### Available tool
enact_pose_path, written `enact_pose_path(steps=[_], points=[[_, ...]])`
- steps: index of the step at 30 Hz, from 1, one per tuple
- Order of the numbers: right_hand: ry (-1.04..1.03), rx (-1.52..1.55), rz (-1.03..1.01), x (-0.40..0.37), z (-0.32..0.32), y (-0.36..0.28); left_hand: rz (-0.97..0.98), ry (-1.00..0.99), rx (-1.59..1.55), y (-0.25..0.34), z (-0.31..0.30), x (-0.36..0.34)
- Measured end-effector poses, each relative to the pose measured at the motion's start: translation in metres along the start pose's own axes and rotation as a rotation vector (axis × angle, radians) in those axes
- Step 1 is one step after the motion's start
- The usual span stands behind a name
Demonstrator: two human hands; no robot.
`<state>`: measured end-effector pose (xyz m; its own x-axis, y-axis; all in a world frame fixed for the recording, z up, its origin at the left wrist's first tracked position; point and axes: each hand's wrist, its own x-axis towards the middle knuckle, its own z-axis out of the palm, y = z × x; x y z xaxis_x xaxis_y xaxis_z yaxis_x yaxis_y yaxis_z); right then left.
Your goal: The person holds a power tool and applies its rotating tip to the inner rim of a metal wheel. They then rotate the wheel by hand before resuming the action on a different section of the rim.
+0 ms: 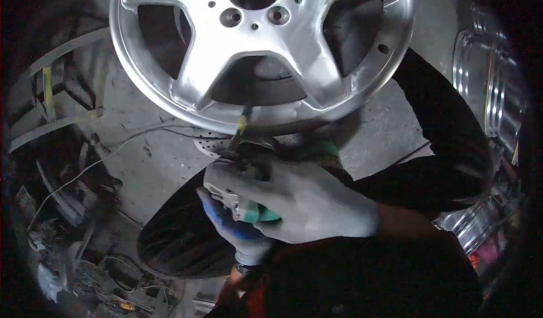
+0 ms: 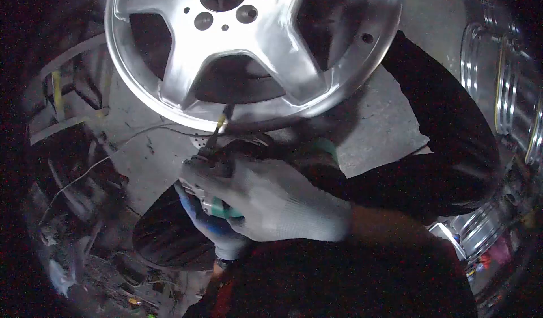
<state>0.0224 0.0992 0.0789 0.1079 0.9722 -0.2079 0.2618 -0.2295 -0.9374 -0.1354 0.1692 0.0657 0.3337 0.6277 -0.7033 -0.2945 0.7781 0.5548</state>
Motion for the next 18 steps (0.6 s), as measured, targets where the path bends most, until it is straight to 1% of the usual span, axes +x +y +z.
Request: enact_pose_path(steps=[1,3,4,6,7,9,10,11,13,14,16,18], points=[[-0.006,-0.004,0.000,-0.001,0.000,-0.002,0.001,0.002,-0.006,0.000,-0.001,0.000],[-0.045,-0.041,0.052,-0.001,-0.002,-0.005,-0.078,-0.185,-0.251,0.001,0.000,0.001],[-0.047,-0.040,0.046,0.002,0.001,-0.004,-0.072,-0.185,-0.251,0.003,0.004,0.002],[0.089,-0.061,-0.076,0.014,0.012,-0.006,0.163,0.345,0.252,0.012,0.014,0.002],[0.091,-0.056,-0.079,0.020,0.015,-0.008,0.167,0.345,0.257,0.018,0.009,0.004],[0.015,-0.119,-0.064,0.030,0.017,-0.014,0.145,0.163,0.082,0.032,-0.003,0.010],[0.089,-0.100,-0.089,0.033,0.028,-0.009,0.170,0.279,0.210,0.033,0.006,0.010],[0.092,-0.102,-0.086,0.031,0.028,-0.010,0.168,0.276,0.210,0.031,0.003,0.010],[0.115,-0.081,-0.113,0.024,0.027,-0.009,0.150,0.125,0.148,0.027,-0.006,0.011],[0.114,-0.086,-0.109,0.019,0.024,-0.008,0.145,0.124,0.144,0.023,-0.005,0.009],[0.082,-0.175,-0.057,0.006,0.017,-0.008,0.050,0.135,0.093,0.013,0.003,0.000],[0.088,-0.137,-0.052,0.001,0.018,-0.006,0.019,0.119,0.069,0.008,-0.001,-0.001]])
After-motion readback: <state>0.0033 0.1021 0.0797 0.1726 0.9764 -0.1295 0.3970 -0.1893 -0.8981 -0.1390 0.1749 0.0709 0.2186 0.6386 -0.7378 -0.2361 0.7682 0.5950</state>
